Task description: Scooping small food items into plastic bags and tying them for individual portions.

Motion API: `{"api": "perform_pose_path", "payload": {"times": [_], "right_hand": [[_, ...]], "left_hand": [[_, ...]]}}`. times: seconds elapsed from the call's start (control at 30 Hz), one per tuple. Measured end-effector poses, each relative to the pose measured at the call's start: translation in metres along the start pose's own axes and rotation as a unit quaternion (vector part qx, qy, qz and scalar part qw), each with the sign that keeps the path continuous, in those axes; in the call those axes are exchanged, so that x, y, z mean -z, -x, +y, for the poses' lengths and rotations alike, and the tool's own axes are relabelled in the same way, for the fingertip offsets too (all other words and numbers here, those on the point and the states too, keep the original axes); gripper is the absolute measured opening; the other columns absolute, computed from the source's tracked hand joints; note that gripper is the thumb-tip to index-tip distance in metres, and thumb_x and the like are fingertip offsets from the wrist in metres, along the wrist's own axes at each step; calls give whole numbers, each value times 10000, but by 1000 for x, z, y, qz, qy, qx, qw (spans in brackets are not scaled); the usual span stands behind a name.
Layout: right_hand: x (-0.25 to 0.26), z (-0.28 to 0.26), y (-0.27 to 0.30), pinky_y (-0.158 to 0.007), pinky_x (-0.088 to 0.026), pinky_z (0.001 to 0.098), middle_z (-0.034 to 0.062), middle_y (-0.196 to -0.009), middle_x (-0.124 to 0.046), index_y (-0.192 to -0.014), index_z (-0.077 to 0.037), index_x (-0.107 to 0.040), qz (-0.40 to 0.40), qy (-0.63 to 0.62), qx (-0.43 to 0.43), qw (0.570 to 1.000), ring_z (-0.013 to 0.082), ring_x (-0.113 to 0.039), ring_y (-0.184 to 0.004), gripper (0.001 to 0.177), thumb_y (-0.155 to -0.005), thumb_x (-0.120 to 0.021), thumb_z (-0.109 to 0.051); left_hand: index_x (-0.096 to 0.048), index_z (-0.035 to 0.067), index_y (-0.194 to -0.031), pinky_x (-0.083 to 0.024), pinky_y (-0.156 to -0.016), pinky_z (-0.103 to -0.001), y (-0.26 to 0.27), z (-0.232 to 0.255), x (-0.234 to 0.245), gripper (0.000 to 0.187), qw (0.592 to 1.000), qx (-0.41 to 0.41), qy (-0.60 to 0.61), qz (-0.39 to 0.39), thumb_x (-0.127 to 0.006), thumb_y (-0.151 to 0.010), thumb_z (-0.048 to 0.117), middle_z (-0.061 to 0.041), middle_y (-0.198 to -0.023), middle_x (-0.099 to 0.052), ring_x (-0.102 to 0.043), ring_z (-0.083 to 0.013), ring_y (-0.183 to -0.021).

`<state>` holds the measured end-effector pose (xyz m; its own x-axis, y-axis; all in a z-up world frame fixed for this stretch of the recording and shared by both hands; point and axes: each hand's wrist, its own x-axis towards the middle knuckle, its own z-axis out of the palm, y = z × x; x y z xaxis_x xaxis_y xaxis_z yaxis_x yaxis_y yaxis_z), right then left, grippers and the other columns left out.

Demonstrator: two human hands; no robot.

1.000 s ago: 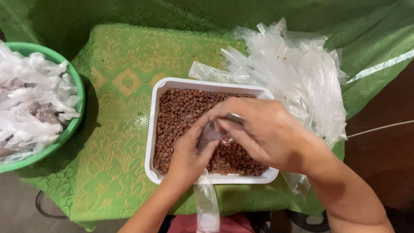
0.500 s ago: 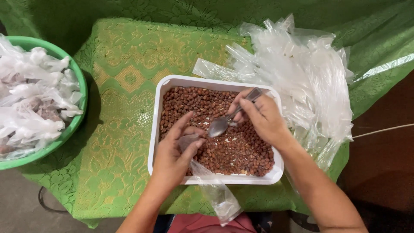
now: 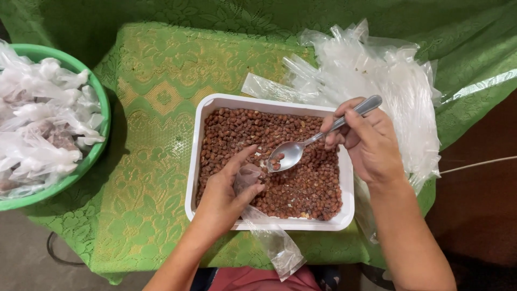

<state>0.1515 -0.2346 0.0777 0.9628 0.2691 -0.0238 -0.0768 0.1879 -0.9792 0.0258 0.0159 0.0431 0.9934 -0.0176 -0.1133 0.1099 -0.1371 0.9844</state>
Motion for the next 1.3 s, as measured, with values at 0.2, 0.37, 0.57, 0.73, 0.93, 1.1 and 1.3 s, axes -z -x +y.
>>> {"api": "perform_pose_path", "payload": {"times": [0.2,0.37,0.57,0.73,0.93,1.1,1.3], "right_hand": [[-29,-12,6,-652,-669,317,235,-880,-732,-1053,8,-571,-44,12,31,998,208,-757,-694,184,-1050,-527,-171],[-49,-19,13,-686,-666,351,250,-879,-742,-1010,6,-645,-141,150,111,972,250,-753,-709,262,-1053,-454,-168],[-52,-31,33,-762,-659,357,224,-921,-759,-1020,-25,-679,-175,190,195,946,264,-757,-792,247,-1037,-459,-136],[-21,12,3,-713,-643,203,145,-1009,-700,-1067,27,-638,-148,274,194,930,171,-713,-805,256,-1120,-407,-70],[-25,55,4,-644,-623,210,73,-868,-758,-975,-53,-680,-194,247,-69,947,105,-699,-666,278,-1066,-474,-216],[-17,20,-3,-613,-597,238,143,-870,-743,-1041,10,-628,-37,129,-141,981,162,-657,-632,224,-1111,-448,-103],[-22,-20,-3,-644,-610,237,177,-922,-726,-1069,-32,-609,-73,51,38,995,170,-698,-695,138,-1090,-516,-132]], "left_hand": [[-455,59,-1530,-557,-941,-572,-1,3,0,782,1000,12,-8,-15,-752,-811,-18,-318,-1130,-729,-722,-493,-1055],[-427,68,-1550,-554,-953,-575,1,13,2,797,999,32,2,-14,-743,-821,2,-329,-1158,-724,-736,-478,-1054],[-411,64,-1554,-551,-931,-605,2,13,5,809,999,29,-23,-15,-751,-821,26,-315,-1160,-724,-713,-508,-1070],[-363,182,-1564,-539,-971,-286,5,-21,2,831,1000,-9,-8,-25,-784,-849,133,-32,-1126,-764,-744,-135,-1008],[-373,210,-1561,-521,-1066,-324,5,-3,6,832,998,50,-27,-34,-760,-833,102,-63,-1171,-796,-771,-189,-1104],[-361,196,-1562,-488,-1041,-309,6,-13,5,845,999,17,-26,-30,-770,-830,95,-61,-1209,-792,-759,-194,-1136],[-264,193,-1592,-522,-1084,-363,6,-13,6,876,999,12,-26,-38,-751,-863,191,-78,-1203,-782,-754,-209,-1146]]}}
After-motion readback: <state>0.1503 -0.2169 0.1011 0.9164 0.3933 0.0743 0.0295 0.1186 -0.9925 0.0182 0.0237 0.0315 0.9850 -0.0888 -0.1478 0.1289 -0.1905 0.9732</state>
